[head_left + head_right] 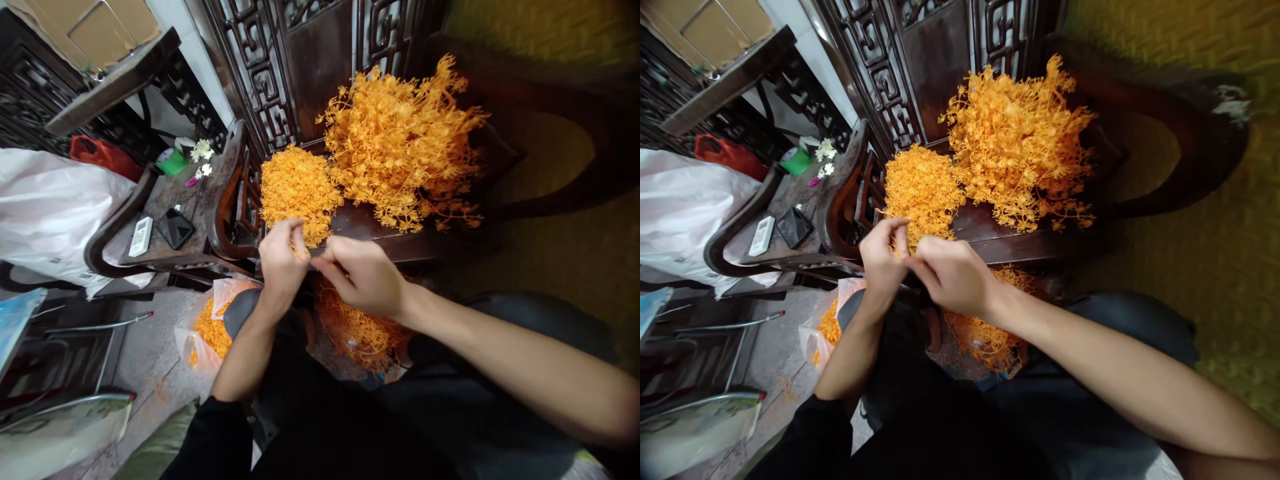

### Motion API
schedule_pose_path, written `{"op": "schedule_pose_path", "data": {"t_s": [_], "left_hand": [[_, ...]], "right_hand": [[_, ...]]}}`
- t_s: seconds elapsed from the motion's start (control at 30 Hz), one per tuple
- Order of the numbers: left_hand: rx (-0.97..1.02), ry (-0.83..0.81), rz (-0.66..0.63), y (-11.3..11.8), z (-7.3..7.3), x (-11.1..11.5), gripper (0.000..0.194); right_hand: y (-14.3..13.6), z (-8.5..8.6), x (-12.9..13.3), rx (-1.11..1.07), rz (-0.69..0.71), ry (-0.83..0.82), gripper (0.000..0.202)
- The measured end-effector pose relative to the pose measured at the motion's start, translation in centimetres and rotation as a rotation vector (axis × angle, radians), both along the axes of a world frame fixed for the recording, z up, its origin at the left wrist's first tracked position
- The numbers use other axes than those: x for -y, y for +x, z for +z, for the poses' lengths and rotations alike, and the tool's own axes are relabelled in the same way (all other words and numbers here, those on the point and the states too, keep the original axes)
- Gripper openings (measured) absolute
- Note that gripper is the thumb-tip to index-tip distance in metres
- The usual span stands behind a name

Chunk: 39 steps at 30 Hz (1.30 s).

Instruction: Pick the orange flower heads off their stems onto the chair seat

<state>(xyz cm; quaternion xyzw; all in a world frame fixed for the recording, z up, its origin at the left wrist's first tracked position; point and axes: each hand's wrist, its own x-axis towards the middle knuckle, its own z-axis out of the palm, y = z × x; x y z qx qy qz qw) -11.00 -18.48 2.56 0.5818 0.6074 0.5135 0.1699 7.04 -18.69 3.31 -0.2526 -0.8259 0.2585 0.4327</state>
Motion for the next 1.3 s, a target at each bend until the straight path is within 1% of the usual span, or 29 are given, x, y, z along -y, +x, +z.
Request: {"op": "schedule_pose_path", "data": {"t_s": [0.07, 0.13, 0.2, 0.23, 0.3, 0.37, 0.4, 0.47, 0.5, 0.53, 0.6, 0.67, 0.73, 0.8, 0.83, 0.87, 0.9, 0.93, 0.97, 1.0, 1.03, 1.1, 1.17, 1.23, 1.3], "left_hand": [[0.042, 0.027, 0.065, -0.8, 0.3, -0.5, 0.009], [0.153, 0.034, 0.066, -0.9, 0.5, -0.7, 0.016], [0.261, 0.058, 0.055, -0.4, 0.6, -0.4, 0.023], [0.284, 0.083, 0.063, 0.1, 0.6, -0.2, 0.024], [0.27, 0.135, 0.094, 1.0, 0.5, 0.3, 0.023], [0.23, 0.166, 0.123, 1.6, 0.5, 0.6, 0.022], [0.215, 0.161, 0.126, 1.8, 0.4, 0.6, 0.022], [0.184, 0.133, 0.106, 1.9, 0.3, 0.7, 0.021], [0.165, 0.117, 0.085, 2.0, 0.2, 0.7, 0.02], [0.148, 0.1, 0.06, 2.1, 0.2, 0.8, 0.019], [0.121, 0.062, 0.01, 2.1, 0.1, 0.9, 0.017], [0.105, 0.039, -0.007, 2.0, 0.1, 0.9, 0.015], [0.094, 0.067, 0.025, 1.5, 0.2, 0.5, 0.015], [0.106, 0.14, 0.099, 0.7, 0.2, -0.2, 0.015], [0.14, 0.165, 0.132, 0.3, 0.2, -0.7, 0.016], [0.193, 0.171, 0.154, 0.0, 0.1, -1.1, 0.017], [0.261, 0.159, 0.159, -0.2, 0.0, -1.4, 0.019], [0.334, 0.136, 0.148, -0.2, -0.2, -1.5, 0.021], [0.399, 0.109, 0.125, 0.0, -0.4, -1.5, 0.023], [0.445, 0.09, 0.098, 0.4, -0.6, -1.3, 0.024], [0.465, 0.08, 0.071, 0.9, -0.7, -1.0, 0.025], [0.439, 0.088, 0.031, 2.1, -0.9, -0.2, 0.025], [0.352, 0.115, 0.012, 3.0, -0.9, 0.4, 0.025], [0.237, 0.148, 0.014, 3.1, -0.9, 0.4, 0.026], [0.157, 0.177, 0.052, 2.4, -0.9, -0.4, 0.027]], "right_hand": [[0.4, 0.8, 0.7, -0.073, 0.068, 0.035, 0.021], [0.6, 0.8, 0.7, -0.101, 0.086, -0.035, 0.017], [0.4, 0.2, 0.0, -0.092, 0.063, -0.146, 0.02], [0.2, -0.3, -0.4, -0.077, 0.056, -0.189, 0.023], [-0.2, -1.1, -1.0, -0.051, 0.037, -0.235, 0.028], [-0.6, -1.6, -1.2, -0.014, 0.003, -0.229, 0.027], [-0.6, -1.6, -1.2, 0.015, -0.024, -0.211, 0.03], [-0.6, -1.6, -1.0, 0.1, -0.071, -0.161, 0.045], [-0.6, -1.6, -1.0, 0.156, -0.083, -0.132, 0.05], [-0.4, -1.5, -0.9, 0.219, -0.099, -0.099, 0.048], [-0.1, -1.2, -0.7, 0.352, -0.12, -0.029, 0.033], [0.2, -0.8, 0.0, 0.445, -0.151, 0.064, 0.03], [0.4, -0.2, 1.0, 0.43, -0.163, 0.2, 0.03], [0.4, 0.4, 2.3, 0.326, -0.103, 0.327, 0.031], [0.4, 0.6, 2.8, 0.276, -0.055, 0.361, 0.032], [0.4, 0.7, 3.1, 0.247, -0.019, 0.371, 0.032], [0.3, 0.7, 3.2, 0.248, -0.018, 0.354, 0.03], [0.3, 0.6, 3.1, 0.28, -0.059, 0.319, 0.028], [0.3, 0.4, 2.7, 0.33, -0.131, 0.281, 0.026], [0.2, 0.2, 2.1, 0.385, -0.215, 0.253, 0.028], [0.3, -0.1, 1.5, 0.435, -0.297, 0.237, 0.035], [0.4, -0.5, 0.2, 0.499, -0.403, 0.25, 0.046], [0.5, -0.6, -0.6, 0.53, -0.448, 0.29, 0.043], [0.5, -0.5, -0.4, 0.545, -0.459, 0.322, 0.035], [0.3, -0.1, 0.7, 0.512, -0.398, 0.374, 0.031]]}}
